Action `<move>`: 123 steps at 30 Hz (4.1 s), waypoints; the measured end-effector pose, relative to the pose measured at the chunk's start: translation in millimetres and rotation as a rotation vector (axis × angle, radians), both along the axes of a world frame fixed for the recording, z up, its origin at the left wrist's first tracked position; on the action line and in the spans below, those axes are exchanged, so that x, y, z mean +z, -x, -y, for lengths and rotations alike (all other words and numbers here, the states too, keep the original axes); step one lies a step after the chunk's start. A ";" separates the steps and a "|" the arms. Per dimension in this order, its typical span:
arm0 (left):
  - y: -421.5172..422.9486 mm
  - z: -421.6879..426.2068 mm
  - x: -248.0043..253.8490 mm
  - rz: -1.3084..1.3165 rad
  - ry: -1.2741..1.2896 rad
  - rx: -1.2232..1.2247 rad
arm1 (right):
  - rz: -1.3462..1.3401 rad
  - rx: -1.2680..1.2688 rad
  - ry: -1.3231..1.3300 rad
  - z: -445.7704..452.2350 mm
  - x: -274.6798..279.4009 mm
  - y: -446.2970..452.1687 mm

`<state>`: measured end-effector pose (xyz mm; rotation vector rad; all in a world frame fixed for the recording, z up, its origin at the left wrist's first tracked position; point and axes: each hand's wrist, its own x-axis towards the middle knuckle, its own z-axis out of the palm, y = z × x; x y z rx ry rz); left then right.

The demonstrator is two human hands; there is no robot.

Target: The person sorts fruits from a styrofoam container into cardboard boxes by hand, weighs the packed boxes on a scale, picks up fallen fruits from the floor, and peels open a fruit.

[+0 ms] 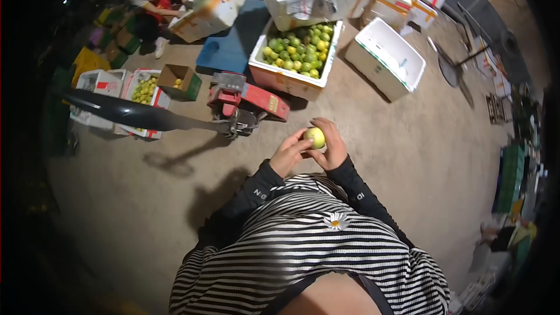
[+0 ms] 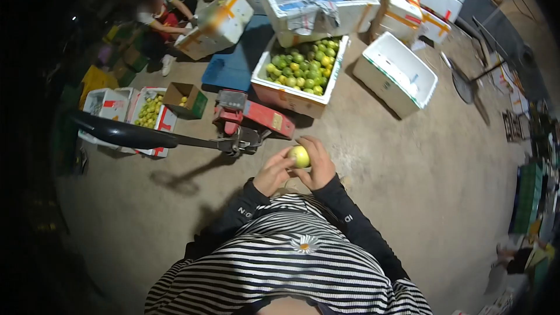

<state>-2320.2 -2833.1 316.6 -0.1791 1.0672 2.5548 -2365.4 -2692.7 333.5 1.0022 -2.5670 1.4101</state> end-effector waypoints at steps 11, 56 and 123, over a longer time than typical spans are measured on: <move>-4.0 -8.4 3.5 -0.257 0.276 0.173 | -0.020 -0.034 0.050 -0.9 -4.7 -10.5; -41.3 -22.4 5.7 -0.702 1.261 -0.190 | 0.179 0.264 -0.709 -45.0 -15.4 -30.9; -43.5 -11.6 -15.9 -0.611 1.250 -0.198 | 0.338 0.232 -0.545 -37.3 -41.3 -46.2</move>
